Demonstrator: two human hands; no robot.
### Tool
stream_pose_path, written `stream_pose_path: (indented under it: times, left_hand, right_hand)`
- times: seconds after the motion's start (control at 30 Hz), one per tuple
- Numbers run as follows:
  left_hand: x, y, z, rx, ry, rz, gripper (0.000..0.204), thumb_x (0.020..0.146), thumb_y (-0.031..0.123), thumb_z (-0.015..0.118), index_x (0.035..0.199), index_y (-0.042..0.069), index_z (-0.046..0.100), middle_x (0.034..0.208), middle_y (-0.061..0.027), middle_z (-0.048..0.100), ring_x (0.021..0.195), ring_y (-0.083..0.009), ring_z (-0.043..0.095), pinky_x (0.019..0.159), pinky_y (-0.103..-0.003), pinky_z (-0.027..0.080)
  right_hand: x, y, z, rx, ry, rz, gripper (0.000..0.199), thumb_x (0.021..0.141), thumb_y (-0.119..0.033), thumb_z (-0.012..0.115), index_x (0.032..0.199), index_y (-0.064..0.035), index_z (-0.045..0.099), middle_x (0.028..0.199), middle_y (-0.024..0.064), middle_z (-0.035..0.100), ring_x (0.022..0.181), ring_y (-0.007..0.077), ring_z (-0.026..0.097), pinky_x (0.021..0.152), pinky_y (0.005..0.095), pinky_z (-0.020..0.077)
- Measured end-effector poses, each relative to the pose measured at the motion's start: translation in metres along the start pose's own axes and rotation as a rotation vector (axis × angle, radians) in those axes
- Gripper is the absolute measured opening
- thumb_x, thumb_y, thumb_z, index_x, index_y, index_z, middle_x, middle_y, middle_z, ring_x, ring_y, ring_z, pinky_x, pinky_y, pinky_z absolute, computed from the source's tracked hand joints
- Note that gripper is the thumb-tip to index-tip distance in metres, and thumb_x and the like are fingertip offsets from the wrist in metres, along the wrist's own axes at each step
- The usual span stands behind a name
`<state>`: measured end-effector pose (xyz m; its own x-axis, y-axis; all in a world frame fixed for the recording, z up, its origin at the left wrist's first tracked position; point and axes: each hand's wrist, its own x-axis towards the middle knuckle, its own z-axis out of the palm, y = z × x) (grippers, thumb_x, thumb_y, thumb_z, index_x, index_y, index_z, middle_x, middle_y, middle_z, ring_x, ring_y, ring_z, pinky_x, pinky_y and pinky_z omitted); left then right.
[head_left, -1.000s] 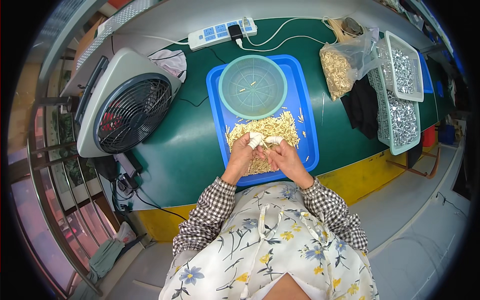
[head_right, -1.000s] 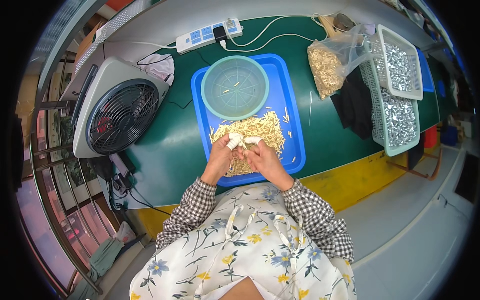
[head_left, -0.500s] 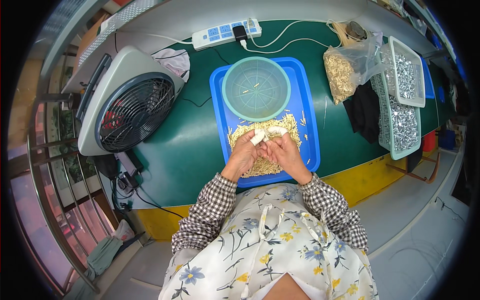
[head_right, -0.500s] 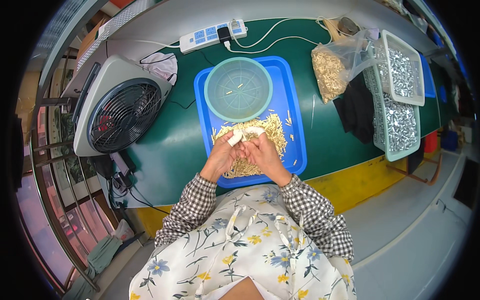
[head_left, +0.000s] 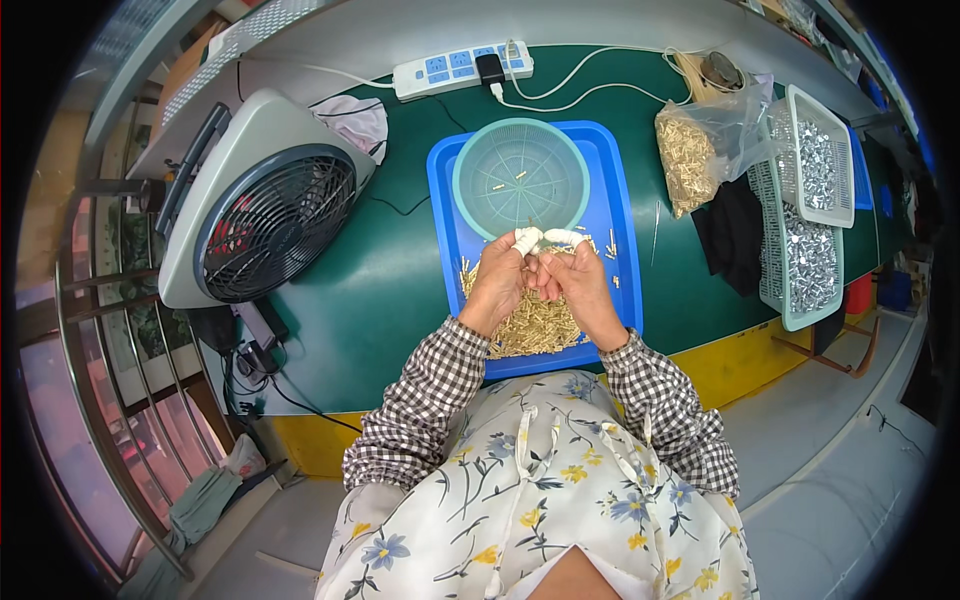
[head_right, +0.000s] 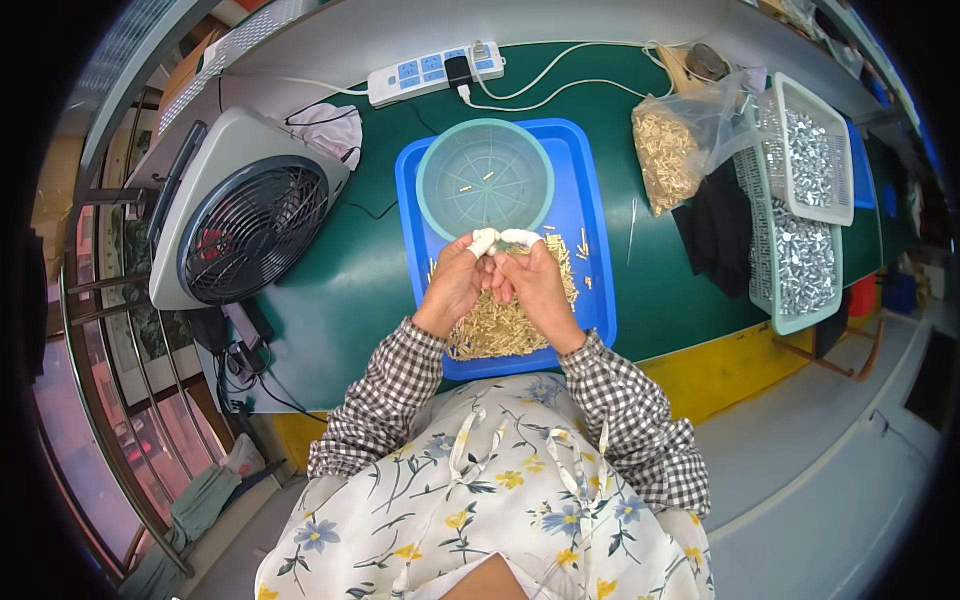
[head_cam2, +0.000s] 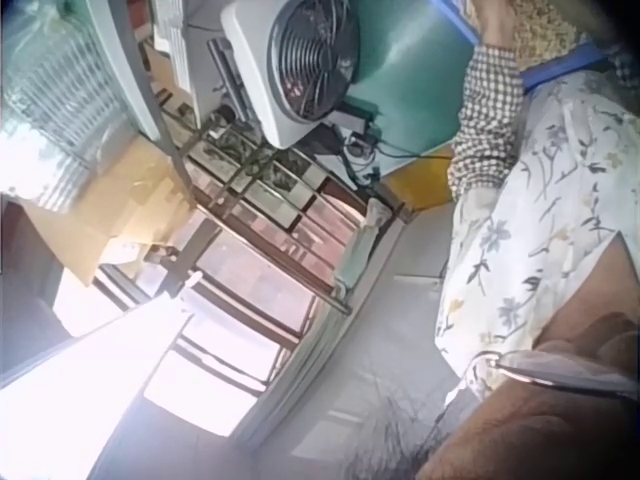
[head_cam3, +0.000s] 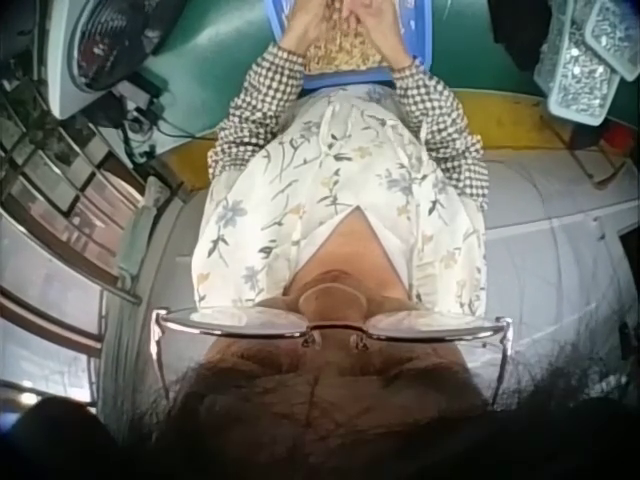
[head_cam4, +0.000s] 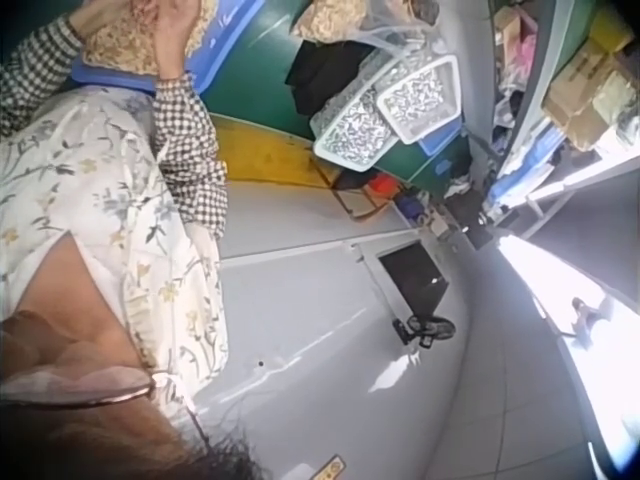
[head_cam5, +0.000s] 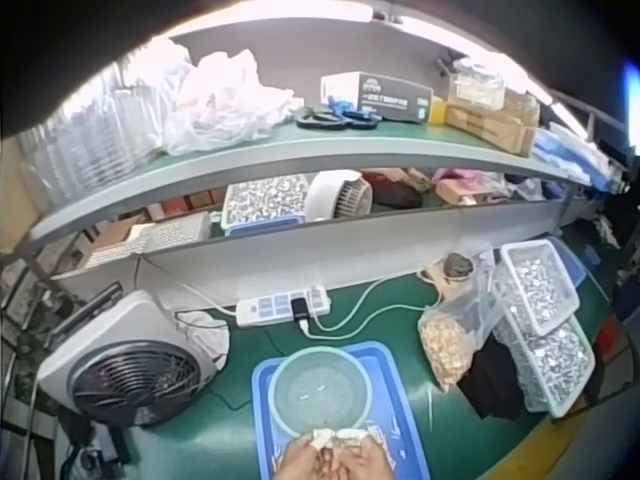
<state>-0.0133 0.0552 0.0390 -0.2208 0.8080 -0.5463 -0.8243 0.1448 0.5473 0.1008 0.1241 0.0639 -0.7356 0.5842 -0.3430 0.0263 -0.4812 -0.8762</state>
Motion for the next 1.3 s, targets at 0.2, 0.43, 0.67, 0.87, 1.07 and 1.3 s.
stream_pose_path:
  times: [0.2,0.43,0.67,0.87,1.07,1.3]
  left_hand:
    - [-0.001,0.006,0.003,-0.020,0.153,0.039,0.016,0.089,0.013,0.052,0.098,0.000,0.055,0.076,-0.0033,0.055,0.055,-0.0082,0.052,0.042,-0.020,0.043]
    - [-0.025,-0.003,0.003,0.280,0.243,0.152,0.017,0.087,0.012,0.053,0.097,-0.002,0.055,0.082,-0.0067,0.056,0.056,-0.0102,0.053,0.040,-0.022,0.043]
    - [-0.015,-0.051,-0.023,1.241,0.124,0.594,0.018,0.084,0.009,0.054,0.100,0.001,0.055,0.084,-0.0104,0.057,0.061,-0.0186,0.057,0.051,-0.032,0.047]
    - [-0.008,-0.056,-0.015,1.699,0.200,0.549,0.022,0.076,0.002,0.055,0.098,0.002,0.056,0.081,-0.0161,0.053,0.066,-0.0327,0.057,0.057,-0.039,0.047]
    - [-0.007,-0.055,-0.026,1.626,0.179,0.620,0.021,0.078,0.003,0.055,0.100,0.002,0.055,0.080,-0.0157,0.053,0.062,-0.0288,0.058,0.056,-0.038,0.047]
    - [-0.026,-0.037,-0.031,-0.031,0.029,-0.134,0.015,0.086,0.010,0.054,0.097,-0.001,0.054,0.083,-0.0083,0.058,0.064,-0.0136,0.056,0.053,-0.022,0.049]
  right_hand:
    - [-0.036,0.004,-0.016,-0.017,0.010,0.117,0.028,0.088,-0.007,0.049,0.115,0.0019,0.043,0.068,0.0077,0.058,0.051,0.0101,0.051,0.047,0.0206,0.0417]
    - [-0.045,0.015,-0.036,0.032,0.126,0.165,0.021,0.089,-0.010,0.049,0.105,0.0019,0.051,0.072,0.0074,0.060,0.055,0.0099,0.052,0.051,0.0214,0.0429]
    - [-0.049,0.025,-0.037,0.008,0.149,0.197,0.015,0.089,-0.012,0.050,0.095,0.0004,0.056,0.073,0.0062,0.060,0.056,0.0096,0.052,0.053,0.0216,0.0426]
    - [-0.056,0.030,-0.038,0.022,0.165,0.214,0.014,0.088,-0.011,0.049,0.090,0.0015,0.055,0.072,0.0065,0.060,0.056,0.0092,0.052,0.053,0.0212,0.0432]
    - [-0.059,0.031,-0.030,0.009,0.148,0.203,0.014,0.087,-0.010,0.049,0.089,0.0015,0.056,0.071,0.0063,0.060,0.056,0.0089,0.053,0.053,0.0210,0.0437]
    - [-0.061,0.031,-0.019,-0.238,0.106,0.113,0.015,0.087,-0.011,0.052,0.091,0.0014,0.058,0.065,0.0031,0.059,0.053,0.0081,0.051,0.049,0.0222,0.0407]
